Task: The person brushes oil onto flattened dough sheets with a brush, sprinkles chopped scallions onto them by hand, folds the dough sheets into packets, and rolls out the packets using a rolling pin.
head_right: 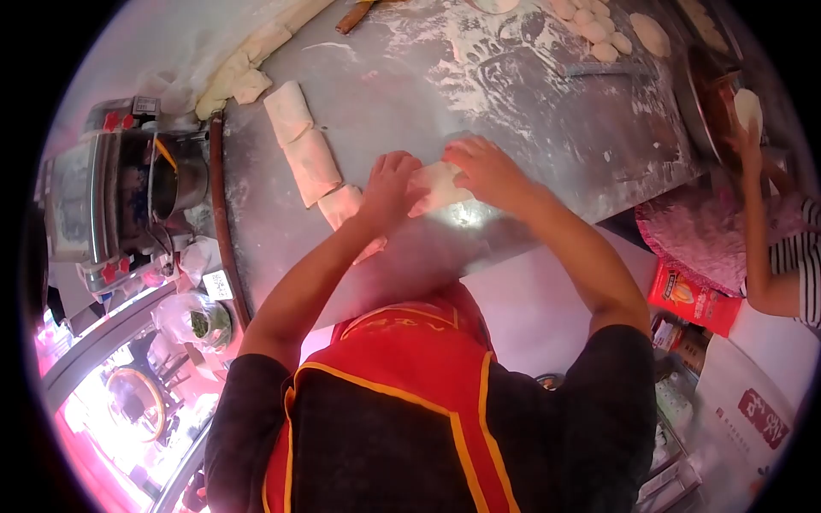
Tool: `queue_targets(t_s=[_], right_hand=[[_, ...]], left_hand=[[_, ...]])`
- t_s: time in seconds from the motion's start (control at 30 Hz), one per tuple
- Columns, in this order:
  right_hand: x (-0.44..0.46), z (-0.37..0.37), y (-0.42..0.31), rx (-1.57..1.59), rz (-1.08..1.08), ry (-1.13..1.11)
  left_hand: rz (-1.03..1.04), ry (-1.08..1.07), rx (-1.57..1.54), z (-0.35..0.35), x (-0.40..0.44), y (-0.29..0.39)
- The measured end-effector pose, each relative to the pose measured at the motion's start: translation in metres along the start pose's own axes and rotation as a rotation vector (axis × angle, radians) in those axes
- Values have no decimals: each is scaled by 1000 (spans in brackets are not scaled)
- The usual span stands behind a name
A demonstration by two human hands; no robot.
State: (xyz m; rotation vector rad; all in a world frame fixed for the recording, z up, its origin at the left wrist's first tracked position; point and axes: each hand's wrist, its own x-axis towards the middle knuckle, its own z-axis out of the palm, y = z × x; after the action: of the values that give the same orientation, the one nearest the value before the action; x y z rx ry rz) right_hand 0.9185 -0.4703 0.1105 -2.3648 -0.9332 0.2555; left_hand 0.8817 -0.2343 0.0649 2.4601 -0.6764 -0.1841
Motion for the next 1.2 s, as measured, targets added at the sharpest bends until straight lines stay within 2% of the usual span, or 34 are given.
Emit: queue_targets(t_s=[0.13, 0.23, 0.33, 0.4, 0.53, 0.63, 0.7, 0.73, 0.8, 0.9, 1.03, 1.07, 1.2], right_hand=[[16, 6, 16, -25, 87, -213], [18, 7, 16, -18, 117, -279], [16, 8, 9, -36, 183, -332], [15, 3, 0, -72, 224, -358], [0, 9, -7, -15, 200, -243], [-11, 13, -12, 3, 210, -208], [-12, 11, -20, -5, 251, -202], [-15, 14, -21, -52, 183, -92], [-23, 27, -23, -144, 42, 125], [-35, 47, -39, -204, 85, 175], [-55, 79, -35, -267, 92, 102], [-57, 80, -34, -291, 97, 37], [-58, 68, -44, -272, 106, 32]], left_hand=[[-289, -169, -120, -13, 16, 10], [-370, -191, -143, -11, 18, 14], [-351, -221, -124, -7, 18, 15], [-300, -145, -113, -5, 14, 19], [-332, -154, -241, 1, 4, 24], [-196, -45, -298, -1, -7, 32], [-147, -15, -145, 4, -8, 28], [-123, 0, -68, 7, -8, 25], [-230, 74, -105, 4, -5, 28], [-274, 103, -97, 4, -3, 23], [-221, 156, -15, 14, -12, 26], [-204, 185, 3, 17, -15, 28], [-173, 249, 8, 20, -20, 31]])
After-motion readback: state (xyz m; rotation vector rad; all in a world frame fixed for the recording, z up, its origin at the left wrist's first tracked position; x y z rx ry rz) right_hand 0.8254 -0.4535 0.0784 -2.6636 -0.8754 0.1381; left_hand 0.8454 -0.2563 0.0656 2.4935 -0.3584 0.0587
